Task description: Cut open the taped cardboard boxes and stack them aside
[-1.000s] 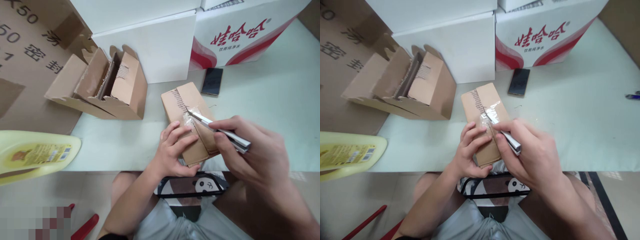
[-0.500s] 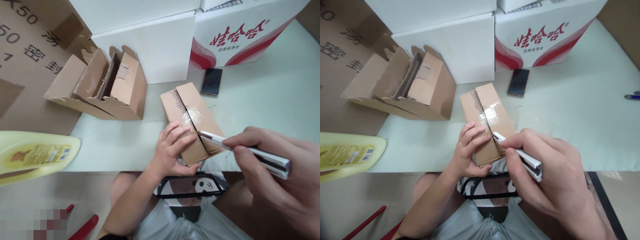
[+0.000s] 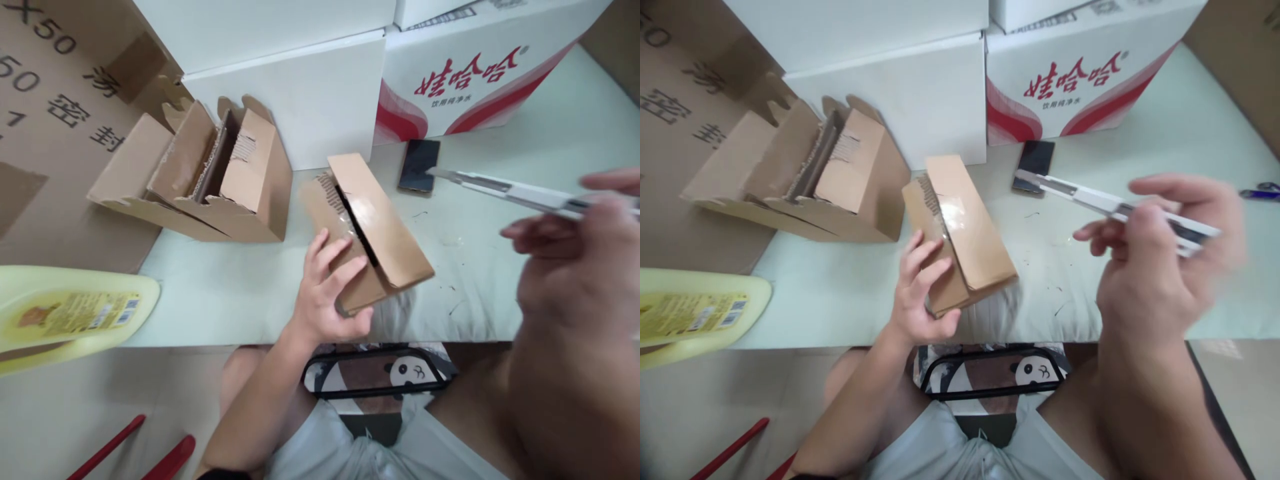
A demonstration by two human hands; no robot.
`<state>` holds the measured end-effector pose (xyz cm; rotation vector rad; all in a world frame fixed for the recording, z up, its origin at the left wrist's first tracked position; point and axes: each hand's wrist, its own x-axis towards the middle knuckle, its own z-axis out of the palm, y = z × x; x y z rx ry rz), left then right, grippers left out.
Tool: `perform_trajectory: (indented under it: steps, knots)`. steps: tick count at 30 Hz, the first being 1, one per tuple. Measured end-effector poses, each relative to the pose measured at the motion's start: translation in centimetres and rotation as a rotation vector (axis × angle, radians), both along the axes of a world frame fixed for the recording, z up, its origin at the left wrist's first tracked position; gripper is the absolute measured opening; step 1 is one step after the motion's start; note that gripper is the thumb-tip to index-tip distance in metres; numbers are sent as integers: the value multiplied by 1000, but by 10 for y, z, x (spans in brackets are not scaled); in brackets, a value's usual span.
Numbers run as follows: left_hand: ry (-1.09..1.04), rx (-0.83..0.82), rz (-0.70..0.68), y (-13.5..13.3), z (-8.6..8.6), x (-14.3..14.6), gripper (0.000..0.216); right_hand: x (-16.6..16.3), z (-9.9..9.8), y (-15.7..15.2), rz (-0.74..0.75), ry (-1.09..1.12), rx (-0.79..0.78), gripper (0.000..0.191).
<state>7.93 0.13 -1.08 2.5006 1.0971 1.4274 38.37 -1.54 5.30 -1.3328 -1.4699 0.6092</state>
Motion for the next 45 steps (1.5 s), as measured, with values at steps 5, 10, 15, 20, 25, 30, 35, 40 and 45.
perform_trajectory:
  steps: [5,10,15,20,25,30,35,40,45]
  knots:
    - [-16,-69,137,4,-2,-21,49,-46,-38,59,-53,164,-109,34]
    - [-29,-110,224,1,1,-27,40,-39,-67,79,-313,501,-425,36]
    - [10,-177,382,-4,10,-26,56,-32,-82,80,-338,318,-493,29]
    - [-16,-180,403,-1,8,-34,52,-24,-88,79,-384,-178,-311,23]
    - [-52,-122,543,3,6,-36,84,-29,-84,73,-109,-270,-223,20]
    - [-159,-258,604,0,4,-36,90,-45,-87,60,474,-315,-247,23]
    - [-237,-367,591,2,-2,-39,80,-60,-99,56,559,-288,-91,46]
    - [-199,-255,663,8,-4,-39,84,-63,-107,54,469,-173,-151,59]
    - [-382,-348,518,9,-4,-41,80,-65,-108,49,501,-52,-42,46]
